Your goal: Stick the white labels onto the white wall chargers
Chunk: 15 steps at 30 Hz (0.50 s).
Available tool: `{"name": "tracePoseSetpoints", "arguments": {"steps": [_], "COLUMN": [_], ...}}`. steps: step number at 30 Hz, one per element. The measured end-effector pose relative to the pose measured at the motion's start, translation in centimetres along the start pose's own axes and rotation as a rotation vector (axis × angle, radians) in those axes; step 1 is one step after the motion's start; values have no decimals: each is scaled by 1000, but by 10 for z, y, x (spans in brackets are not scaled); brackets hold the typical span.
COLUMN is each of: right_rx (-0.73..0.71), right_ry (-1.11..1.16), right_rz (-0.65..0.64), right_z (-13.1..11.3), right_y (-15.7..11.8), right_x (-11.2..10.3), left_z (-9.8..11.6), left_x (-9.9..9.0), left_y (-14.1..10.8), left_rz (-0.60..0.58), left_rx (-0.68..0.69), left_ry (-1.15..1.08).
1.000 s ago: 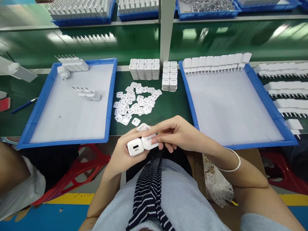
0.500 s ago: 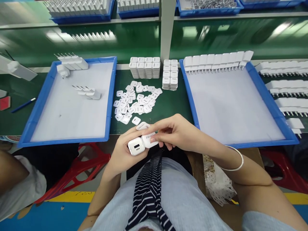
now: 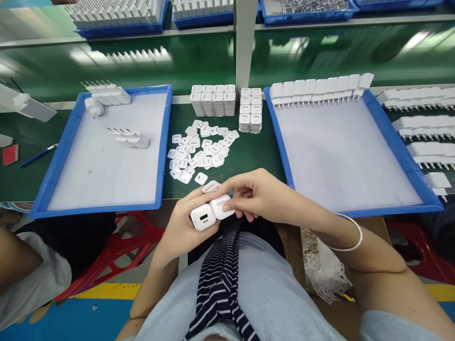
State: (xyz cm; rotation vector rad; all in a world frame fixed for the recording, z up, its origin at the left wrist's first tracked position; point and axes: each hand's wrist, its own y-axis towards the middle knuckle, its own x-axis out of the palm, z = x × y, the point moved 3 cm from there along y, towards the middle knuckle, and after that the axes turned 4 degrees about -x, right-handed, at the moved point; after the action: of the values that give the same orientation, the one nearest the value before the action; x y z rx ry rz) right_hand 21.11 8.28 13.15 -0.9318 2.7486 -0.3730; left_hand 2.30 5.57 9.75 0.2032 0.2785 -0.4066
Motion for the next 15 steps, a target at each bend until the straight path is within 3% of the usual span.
{"name": "tracePoseSetpoints", "arguments": {"steps": [7,15], "right_rx": [25,-201], "right_ry": [-16,290], "right_rz": [32,278], "right_z": [8,55], "right_y": [0,7], "right_x": [2,21], "left_z": [-2,-20], "left_x": [2,0], "left_y": [2,-1], "left_rz": [-12,-50], "left_rx": [-71,-278], "left_ry": [-48,-354]}}
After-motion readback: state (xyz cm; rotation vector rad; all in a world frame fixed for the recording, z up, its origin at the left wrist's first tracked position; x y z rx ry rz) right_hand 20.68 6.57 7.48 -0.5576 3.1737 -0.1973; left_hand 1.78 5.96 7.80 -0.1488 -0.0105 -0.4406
